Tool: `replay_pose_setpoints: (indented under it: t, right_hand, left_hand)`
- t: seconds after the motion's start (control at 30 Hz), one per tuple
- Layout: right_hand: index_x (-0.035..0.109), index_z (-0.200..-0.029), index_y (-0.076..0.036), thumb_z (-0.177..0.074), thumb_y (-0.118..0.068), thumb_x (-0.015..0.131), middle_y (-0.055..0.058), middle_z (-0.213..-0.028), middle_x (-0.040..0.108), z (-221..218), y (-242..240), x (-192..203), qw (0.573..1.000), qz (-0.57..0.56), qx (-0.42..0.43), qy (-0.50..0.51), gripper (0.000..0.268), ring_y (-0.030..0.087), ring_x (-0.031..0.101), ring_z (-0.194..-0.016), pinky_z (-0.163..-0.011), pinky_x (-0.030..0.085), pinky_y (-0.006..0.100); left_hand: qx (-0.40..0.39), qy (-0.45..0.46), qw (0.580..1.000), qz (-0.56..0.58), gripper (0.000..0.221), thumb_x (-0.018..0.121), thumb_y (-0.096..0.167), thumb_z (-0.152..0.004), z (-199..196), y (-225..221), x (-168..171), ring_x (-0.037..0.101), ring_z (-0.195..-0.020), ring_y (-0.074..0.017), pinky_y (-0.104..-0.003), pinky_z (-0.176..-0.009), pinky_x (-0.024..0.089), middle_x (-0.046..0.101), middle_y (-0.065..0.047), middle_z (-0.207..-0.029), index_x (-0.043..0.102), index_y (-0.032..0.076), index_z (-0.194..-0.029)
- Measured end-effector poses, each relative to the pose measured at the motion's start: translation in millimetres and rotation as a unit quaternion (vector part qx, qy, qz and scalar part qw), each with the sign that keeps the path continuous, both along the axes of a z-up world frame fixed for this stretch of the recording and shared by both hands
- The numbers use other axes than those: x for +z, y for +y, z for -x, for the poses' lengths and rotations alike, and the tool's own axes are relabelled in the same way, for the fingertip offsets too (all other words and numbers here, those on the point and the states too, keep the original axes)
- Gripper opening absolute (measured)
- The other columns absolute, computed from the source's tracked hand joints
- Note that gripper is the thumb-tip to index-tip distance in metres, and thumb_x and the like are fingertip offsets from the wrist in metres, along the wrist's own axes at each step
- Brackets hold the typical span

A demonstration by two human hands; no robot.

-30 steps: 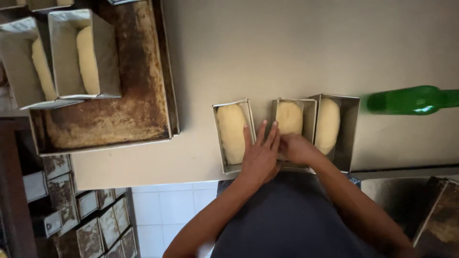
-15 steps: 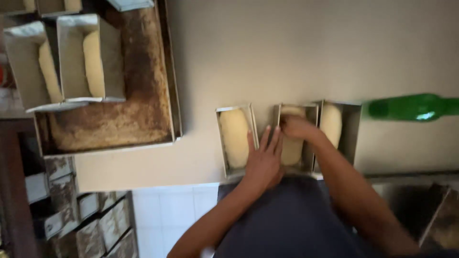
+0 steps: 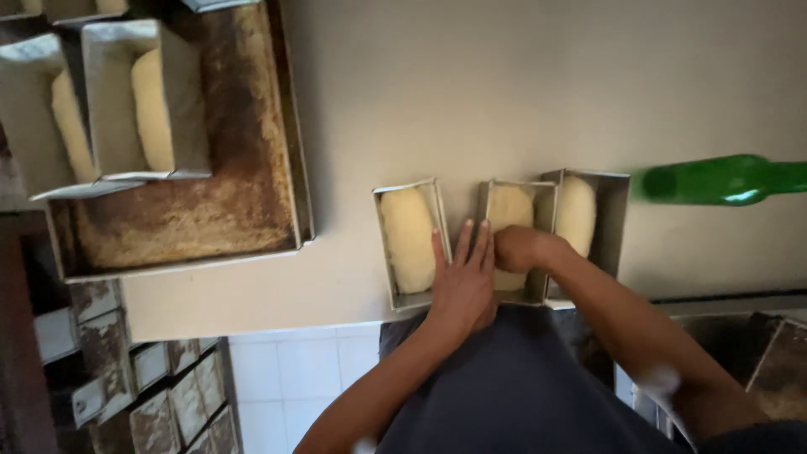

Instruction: Arranging metal tins containing bread dough onto a baking tray in a production area.

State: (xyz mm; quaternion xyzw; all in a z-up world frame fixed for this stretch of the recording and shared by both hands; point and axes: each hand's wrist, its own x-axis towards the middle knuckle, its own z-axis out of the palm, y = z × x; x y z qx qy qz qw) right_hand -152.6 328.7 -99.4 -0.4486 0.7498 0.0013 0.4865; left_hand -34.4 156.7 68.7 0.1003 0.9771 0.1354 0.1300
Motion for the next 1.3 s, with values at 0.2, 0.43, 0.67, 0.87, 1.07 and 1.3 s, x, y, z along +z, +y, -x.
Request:
replay_pose_setpoints:
  t: [0.2,0.43,0.67,0.87,1.07,1.3]
  right_hand:
    - [0.077,-0.093,-0.004,-0.089,-0.027,0.058,0.022,-0.101,0.074,43.3,-25.8,63.5,0.991,0.004,-0.105,0.088,0.031,0.042,0.071,-0.095,-0.084,0.056,0.052]
    - [0.077,-0.089,-0.006,-0.085,-0.024,0.061,0.02,-0.103,0.076,26.2,-14.3,44.4,0.997,-0.013,0.009,0.074,0.025,0.039,0.07,-0.099,-0.087,0.055,0.051]
    - [0.065,-0.088,0.001,-0.091,-0.019,0.056,0.026,-0.09,0.068,27.1,54.8,139.5,0.911,0.253,-0.313,0.088,0.023,0.047,0.064,-0.087,-0.073,0.049,0.056]
    - [0.075,-0.099,-0.007,-0.087,-0.021,0.059,0.022,-0.102,0.074,-22.2,113.6,32.1,0.971,0.01,-0.228,0.072,0.024,0.041,0.071,-0.095,-0.085,0.055,0.049]
    - [0.075,-0.099,-0.004,-0.081,-0.029,0.067,0.022,-0.104,0.074,-43.2,108.7,40.7,0.968,0.032,-0.249,0.001,0.032,0.04,0.07,-0.095,-0.085,0.056,0.047]
    - [0.074,-0.1,-0.004,-0.085,-0.023,0.061,0.023,-0.102,0.074,44.4,113.7,0.7,0.955,0.084,-0.26,0.112,0.027,0.044,0.069,-0.095,-0.081,0.055,0.052]
  left_hand:
    - [-0.002,-0.016,0.999,-0.033,0.089,0.071,0.033,-0.075,-0.3,2.6,-0.9,0.021,-0.156,-0.0375,-0.077,-0.117,0.003,0.03,-0.018,-0.166,0.041,-0.005,-0.15]
    - [0.005,0.007,0.998,-0.068,0.098,0.073,0.04,-0.074,-7.9,5.1,-9.3,0.021,-0.153,-0.0389,-0.078,-0.115,0.001,0.03,-0.018,-0.164,0.039,-0.007,-0.152]
    - [0.0,-0.078,0.997,-0.024,0.107,0.08,0.042,-0.07,2.7,9.5,20.9,0.013,-0.155,-0.0414,-0.079,-0.114,0.0,0.022,-0.014,-0.167,0.032,-0.003,-0.155]
    - [-0.091,-0.055,0.991,-0.078,0.107,0.079,0.049,-0.078,15.0,56.9,0.6,0.01,-0.156,-0.041,-0.078,-0.113,0.002,0.017,-0.015,-0.17,0.029,0.0,-0.159]
    - [-0.09,-0.03,0.99,-0.107,0.106,0.076,0.059,-0.077,23.5,67.5,-12.3,0.01,-0.158,-0.0354,-0.076,-0.119,0.003,0.019,-0.009,-0.171,0.033,0.006,-0.158]
    - [-0.118,0.007,0.992,-0.046,0.108,0.078,0.058,-0.075,27.1,70.0,-8.1,0.01,-0.158,-0.0346,-0.073,-0.119,0.003,0.022,-0.011,-0.17,0.036,0.003,-0.158]
